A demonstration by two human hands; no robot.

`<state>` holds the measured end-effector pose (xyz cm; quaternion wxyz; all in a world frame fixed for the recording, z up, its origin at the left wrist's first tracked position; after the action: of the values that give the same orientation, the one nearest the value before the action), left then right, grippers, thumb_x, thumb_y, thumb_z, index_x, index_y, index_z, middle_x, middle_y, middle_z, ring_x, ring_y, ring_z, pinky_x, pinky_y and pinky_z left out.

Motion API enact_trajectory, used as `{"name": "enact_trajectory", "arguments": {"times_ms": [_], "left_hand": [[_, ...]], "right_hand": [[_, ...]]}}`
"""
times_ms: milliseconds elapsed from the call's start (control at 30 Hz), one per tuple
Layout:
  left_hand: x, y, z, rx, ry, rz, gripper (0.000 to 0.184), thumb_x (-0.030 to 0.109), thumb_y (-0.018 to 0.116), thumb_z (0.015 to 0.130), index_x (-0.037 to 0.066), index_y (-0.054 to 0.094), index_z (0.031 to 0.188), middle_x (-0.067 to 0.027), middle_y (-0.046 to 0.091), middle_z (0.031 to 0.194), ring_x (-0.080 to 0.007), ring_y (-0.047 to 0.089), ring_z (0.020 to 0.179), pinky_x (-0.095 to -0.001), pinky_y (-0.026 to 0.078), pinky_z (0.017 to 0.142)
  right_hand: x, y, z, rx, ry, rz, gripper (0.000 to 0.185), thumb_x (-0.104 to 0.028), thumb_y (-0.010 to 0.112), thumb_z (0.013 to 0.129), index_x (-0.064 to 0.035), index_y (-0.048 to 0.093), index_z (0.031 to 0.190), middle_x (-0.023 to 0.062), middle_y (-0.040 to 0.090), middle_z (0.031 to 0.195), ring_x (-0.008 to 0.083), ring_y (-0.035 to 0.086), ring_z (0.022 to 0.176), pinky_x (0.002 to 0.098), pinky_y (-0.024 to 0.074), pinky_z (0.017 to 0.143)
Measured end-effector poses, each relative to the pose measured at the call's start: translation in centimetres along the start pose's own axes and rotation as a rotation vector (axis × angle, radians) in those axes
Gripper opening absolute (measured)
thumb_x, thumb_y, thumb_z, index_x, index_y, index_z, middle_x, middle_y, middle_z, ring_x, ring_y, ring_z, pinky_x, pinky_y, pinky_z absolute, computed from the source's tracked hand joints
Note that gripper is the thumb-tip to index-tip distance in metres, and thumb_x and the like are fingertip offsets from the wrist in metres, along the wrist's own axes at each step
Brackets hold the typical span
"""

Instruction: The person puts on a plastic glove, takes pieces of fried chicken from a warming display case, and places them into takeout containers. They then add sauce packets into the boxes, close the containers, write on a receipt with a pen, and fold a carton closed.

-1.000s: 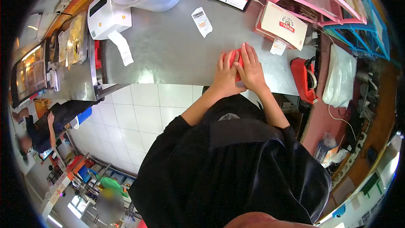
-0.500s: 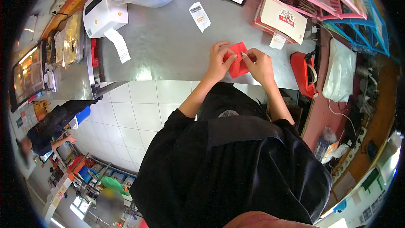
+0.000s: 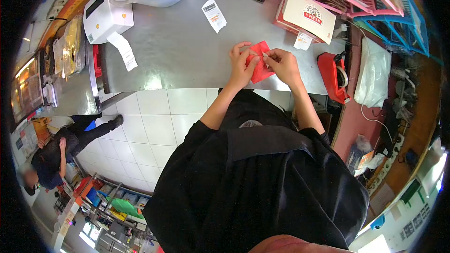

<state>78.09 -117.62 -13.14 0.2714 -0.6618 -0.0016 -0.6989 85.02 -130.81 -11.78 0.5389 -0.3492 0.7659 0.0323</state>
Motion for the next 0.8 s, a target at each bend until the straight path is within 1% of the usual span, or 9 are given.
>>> {"name": "enact_trajectory", "arguments": {"times_ms": [267, 367, 467, 567, 667, 767, 800], "left_hand": [[0.5, 0.0, 0.1, 0.025, -0.01, 0.038, 0.01, 0.015, 0.066, 0.08, 0.009, 0.059, 0.084, -0.0109, 0.045, 0.122, -0.0324, 0.032, 0.116, -0.0458, 0.027, 0.099], [0.6, 0.1, 0.2, 0.04, -0.007, 0.046, 0.01, 0.013, 0.066, 0.079, 0.009, 0.059, 0.083, -0.0113, 0.046, 0.121, -0.0331, 0.032, 0.116, -0.0463, 0.027, 0.099], [0.4, 0.3, 0.2, 0.058, -0.011, 0.045, 0.01, 0.013, 0.067, 0.078, 0.008, 0.058, 0.082, -0.0111, 0.046, 0.12, -0.0333, 0.032, 0.116, -0.0466, 0.028, 0.098], [0.4, 0.3, 0.2, 0.061, -0.015, 0.069, 0.011, 0.012, 0.067, 0.076, 0.009, 0.058, 0.081, -0.0104, 0.046, 0.12, -0.0336, 0.033, 0.115, -0.0467, 0.028, 0.097], [0.5, 0.4, 0.0, 0.062, -0.018, 0.078, 0.011, 0.011, 0.068, 0.074, 0.009, 0.058, 0.081, -0.0097, 0.046, 0.12, -0.0339, 0.033, 0.115, -0.0469, 0.029, 0.097], [0.6, 0.6, 0.1, 0.08, 0.017, 0.103, 0.013, 0.011, 0.068, 0.073, 0.009, 0.058, 0.082, -0.0092, 0.047, 0.12, -0.034, 0.034, 0.114, -0.0473, 0.029, 0.096], [0.5, 0.7, 0.1, 0.073, 0.021, 0.108, 0.014, 0.012, 0.069, 0.073, 0.009, 0.058, 0.083, -0.0092, 0.046, 0.12, -0.0339, 0.034, 0.114, -0.0476, 0.029, 0.096]], "right_hand": [[-0.1, 0.0, 0.0, -0.03, 0.006, 0.058, 0.017, -0.011, 0.065, 0.084, 0.0033, 0.065, 0.092, 0.0106, 0.067, 0.071, 0.013, 0.064, 0.062, 0.0272, 0.0511, 0.059], [-0.3, -0.2, -0.1, -0.025, 0.007, 0.036, 0.017, -0.013, 0.065, 0.084, 0.0036, 0.065, 0.09, 0.0105, 0.067, 0.071, 0.0131, 0.064, 0.063, 0.0272, 0.0511, 0.059], [-1.2, -0.3, -0.3, 0.033, -0.098, -0.124, 0.019, -0.014, 0.066, 0.084, 0.0042, 0.066, 0.089, 0.0107, 0.067, 0.072, 0.0133, 0.064, 0.063, 0.0271, 0.0511, 0.059], [-1.0, -0.4, -0.3, -0.012, -0.031, -0.073, 0.021, -0.015, 0.065, 0.085, 0.0053, 0.066, 0.09, 0.0105, 0.067, 0.073, 0.0134, 0.064, 0.065, 0.0272, 0.0524, 0.06], [0.5, -0.6, -0.3, -0.066, 0.072, 0.203, 0.019, -0.012, 0.063, 0.086, 0.0055, 0.066, 0.092, 0.01, 0.067, 0.074, 0.0135, 0.065, 0.066, 0.027, 0.0534, 0.061], [1.8, -0.5, -0.4, -0.054, 0.091, 0.266, 0.016, -0.009, 0.06, 0.086, 0.0053, 0.066, 0.091, 0.0099, 0.067, 0.074, 0.014, 0.065, 0.068, 0.0266, 0.0545, 0.061], [1.9, -0.5, -0.5, -0.053, 0.104, 0.242, 0.015, -0.008, 0.06, 0.086, 0.005, 0.066, 0.091, 0.0101, 0.067, 0.075, 0.0142, 0.065, 0.067, 0.0264, 0.0546, 0.061]]}}
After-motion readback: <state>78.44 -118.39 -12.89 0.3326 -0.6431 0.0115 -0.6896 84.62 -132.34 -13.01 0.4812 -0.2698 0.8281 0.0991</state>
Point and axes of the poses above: each hand's wrist, its own z-axis towards the middle knuckle, its own y-axis out of the palm, x = y × z, the point moved 8 cm from there along z, towards the middle knuckle
